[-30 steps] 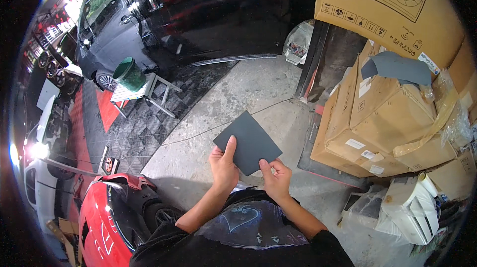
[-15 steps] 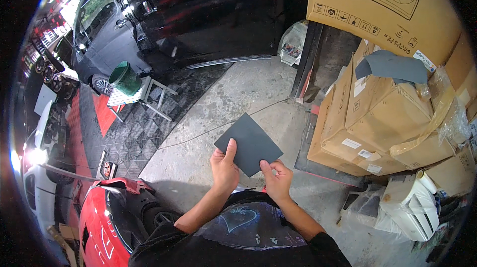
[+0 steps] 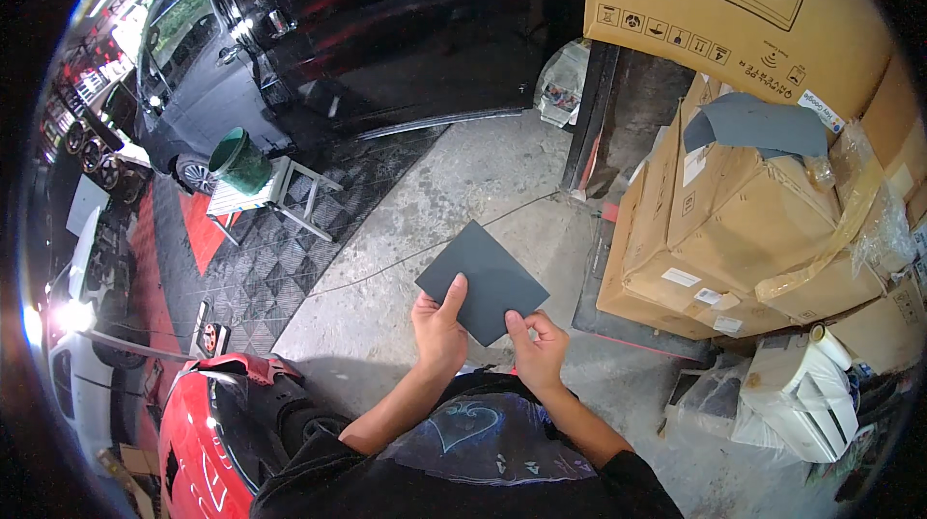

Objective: The person holds and manipulates a grey rectangular sheet, folding it in half and inspecting it. They walk through the garage and place the folded sheet on a stack of cardboard boxes.

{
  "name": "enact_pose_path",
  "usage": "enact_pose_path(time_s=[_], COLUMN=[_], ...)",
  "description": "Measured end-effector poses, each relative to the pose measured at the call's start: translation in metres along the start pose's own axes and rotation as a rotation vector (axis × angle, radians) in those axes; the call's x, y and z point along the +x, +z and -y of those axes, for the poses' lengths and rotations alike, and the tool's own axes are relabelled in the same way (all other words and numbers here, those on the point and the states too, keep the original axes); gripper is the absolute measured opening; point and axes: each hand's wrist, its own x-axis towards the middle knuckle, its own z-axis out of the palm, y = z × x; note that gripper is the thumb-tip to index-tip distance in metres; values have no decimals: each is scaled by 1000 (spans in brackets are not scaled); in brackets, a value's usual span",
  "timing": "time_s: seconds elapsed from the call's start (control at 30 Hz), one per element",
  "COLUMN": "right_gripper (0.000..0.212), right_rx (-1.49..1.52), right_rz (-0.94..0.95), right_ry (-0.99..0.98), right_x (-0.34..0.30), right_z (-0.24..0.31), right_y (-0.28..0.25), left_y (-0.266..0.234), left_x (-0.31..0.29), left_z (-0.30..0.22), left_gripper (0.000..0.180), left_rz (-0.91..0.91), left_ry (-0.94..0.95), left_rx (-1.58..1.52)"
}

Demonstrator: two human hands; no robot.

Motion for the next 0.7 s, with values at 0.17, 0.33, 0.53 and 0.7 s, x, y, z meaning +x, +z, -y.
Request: enact_pose_path(time_s=[0.17, 0.33, 0.53, 0.7], right_gripper=[29, 28, 27, 25], right_rx=[35, -78, -214, -441], right_rz=[91, 75, 156, 349], right_ry=[83, -51, -68, -175], right_x=[2, 9, 37, 47], right_z=[-5, -8, 9, 42], right_y=[-3, -3, -31, -55], left_y=[0, 0, -29, -36], left_x=[3, 4, 18, 17], left_z=[1, 0, -16, -39], left_gripper=[13, 12, 17, 22], left_rz=[-26, -48, 118, 381], left_ry=[-20, -105, -330, -369], left_rx=[-50, -147, 57, 555])
